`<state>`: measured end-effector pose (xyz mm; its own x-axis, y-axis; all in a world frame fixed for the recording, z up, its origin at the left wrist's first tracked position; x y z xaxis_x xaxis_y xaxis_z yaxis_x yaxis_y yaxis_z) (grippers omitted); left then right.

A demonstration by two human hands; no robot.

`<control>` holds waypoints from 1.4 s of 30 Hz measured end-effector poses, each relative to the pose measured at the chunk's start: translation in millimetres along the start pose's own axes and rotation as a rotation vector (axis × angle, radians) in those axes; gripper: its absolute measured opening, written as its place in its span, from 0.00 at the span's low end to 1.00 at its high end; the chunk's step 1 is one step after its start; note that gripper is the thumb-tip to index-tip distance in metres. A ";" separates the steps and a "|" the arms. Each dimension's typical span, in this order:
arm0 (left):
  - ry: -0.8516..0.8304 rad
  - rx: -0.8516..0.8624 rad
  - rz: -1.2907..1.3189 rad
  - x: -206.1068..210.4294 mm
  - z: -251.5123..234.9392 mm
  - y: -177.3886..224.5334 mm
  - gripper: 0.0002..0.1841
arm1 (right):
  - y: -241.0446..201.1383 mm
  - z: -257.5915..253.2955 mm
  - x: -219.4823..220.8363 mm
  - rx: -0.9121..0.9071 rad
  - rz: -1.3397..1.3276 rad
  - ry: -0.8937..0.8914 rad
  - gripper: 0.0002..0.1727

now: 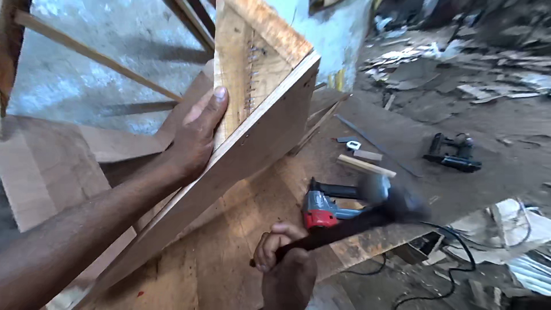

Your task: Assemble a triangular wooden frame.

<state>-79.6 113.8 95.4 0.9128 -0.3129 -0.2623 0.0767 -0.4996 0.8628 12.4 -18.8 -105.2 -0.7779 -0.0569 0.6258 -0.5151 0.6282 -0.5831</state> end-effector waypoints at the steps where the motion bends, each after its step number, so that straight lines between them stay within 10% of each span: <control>1: 0.000 -0.011 -0.009 0.8 0.3 1.8 0.18 | 16.8 10.1 5.9 -0.033 0.044 0.060 0.30; 7: 0.045 -0.036 -0.041 -0.9 3.2 0.0 0.19 | 62.1 21.4 36.6 -0.059 0.250 0.084 0.28; 12: 0.030 -0.037 -0.048 -1.0 0.2 -0.6 0.22 | 48.1 -2.3 48.4 -0.608 -0.047 0.349 0.20; 17: 0.050 -0.042 -0.151 -3.3 0.3 -2.5 0.23 | 107.9 -5.9 83.2 -0.099 0.283 0.201 0.21; 22: 0.051 0.003 -0.069 -0.3 -1.4 -4.4 0.21 | 57.1 -6.5 54.4 -0.671 -0.096 0.450 0.22; 27: 0.070 -0.028 -0.212 -6.1 1.2 -5.8 0.23 | 119.3 -15.0 69.5 0.035 0.294 0.298 0.18; 33: 0.041 -0.021 -0.125 -3.2 1.8 -4.1 0.22 | 69.9 -16.2 45.1 -0.574 -0.148 0.479 0.22; 37: 0.068 -0.084 -0.172 -3.4 5.9 -4.0 0.24 | 118.5 -16.6 68.2 0.085 0.153 0.219 0.20; 42: 0.068 -0.075 -0.155 -4.0 4.3 -5.2 0.23 | 65.2 -20.6 43.0 -0.500 -0.209 0.372 0.20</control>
Point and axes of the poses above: each hand's wrist, its own z-axis away from the middle knuckle, its own x-axis out of the palm, y = z × x, the point moved 2 cm from there along -z, towards the middle knuckle, and after that the axes turned 4 degrees about -y, right-handed, at the moved point
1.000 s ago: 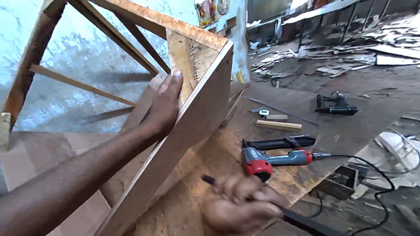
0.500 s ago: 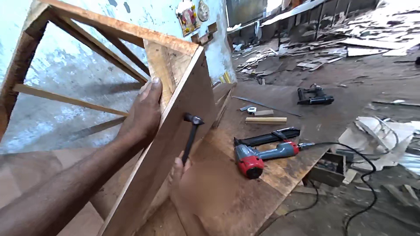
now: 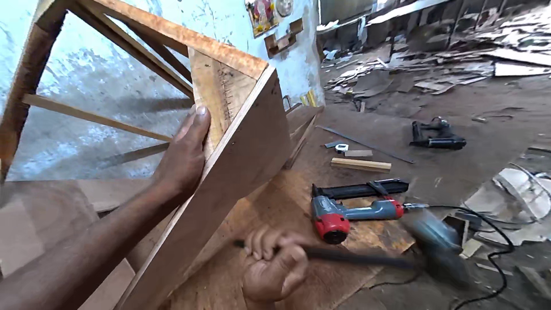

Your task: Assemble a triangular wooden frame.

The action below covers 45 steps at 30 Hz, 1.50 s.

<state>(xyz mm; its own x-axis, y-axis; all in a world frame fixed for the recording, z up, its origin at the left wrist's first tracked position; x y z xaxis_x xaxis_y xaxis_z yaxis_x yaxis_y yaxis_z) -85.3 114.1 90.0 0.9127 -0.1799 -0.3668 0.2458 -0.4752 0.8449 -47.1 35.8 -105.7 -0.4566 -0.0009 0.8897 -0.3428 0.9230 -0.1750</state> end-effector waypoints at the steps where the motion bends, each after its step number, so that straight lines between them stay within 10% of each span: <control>1: -0.008 0.006 0.011 0.4 -0.6 1.0 0.23 | 8.6 0.8 2.7 -0.045 -0.006 -0.012 0.20; 5: 0.010 0.009 0.025 5.9 1.8 3.6 0.21 | 46.8 26.3 -0.9 0.357 0.579 -0.278 0.17; 11: 0.033 0.012 0.020 7.6 2.4 5.2 0.19 | 9.3 1.4 -85.3 0.595 0.560 -0.217 0.18; 18: -0.017 -0.022 0.216 8.2 3.4 3.5 0.11 | -44.6 -49.5 -181.4 1.003 1.147 -0.416 0.20; 24: -0.125 -0.071 0.310 1.9 10.8 -2.9 0.37 | -70.5 -69.7 -186.0 1.092 1.129 -0.480 0.18; 39: -0.187 -0.055 0.264 -5.2 6.1 -12.6 0.32 | -77.4 -171.8 -176.1 1.014 1.026 -0.639 0.13; 45: -0.194 -0.111 0.079 -13.6 13.6 -4.6 0.35 | -60.0 -285.0 -124.0 0.850 0.719 -1.002 0.29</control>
<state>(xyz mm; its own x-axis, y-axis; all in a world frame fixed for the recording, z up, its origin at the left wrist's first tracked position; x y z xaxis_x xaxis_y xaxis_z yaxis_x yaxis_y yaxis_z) -103.3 107.1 85.8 0.8532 -0.3801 -0.3572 0.2207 -0.3574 0.9075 264.0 90.1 -85.4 -0.9681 -0.2375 -0.0797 -0.0080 0.3474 -0.9377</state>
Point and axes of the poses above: each hand's wrist, its own z-axis away from the middle knuckle, its own x-axis out of the palm, y = z × x, the point moved 2 cm from there along -z, towards the middle knuckle, and after that the axes turned 4 degrees about -y, right-handed, at the moved point
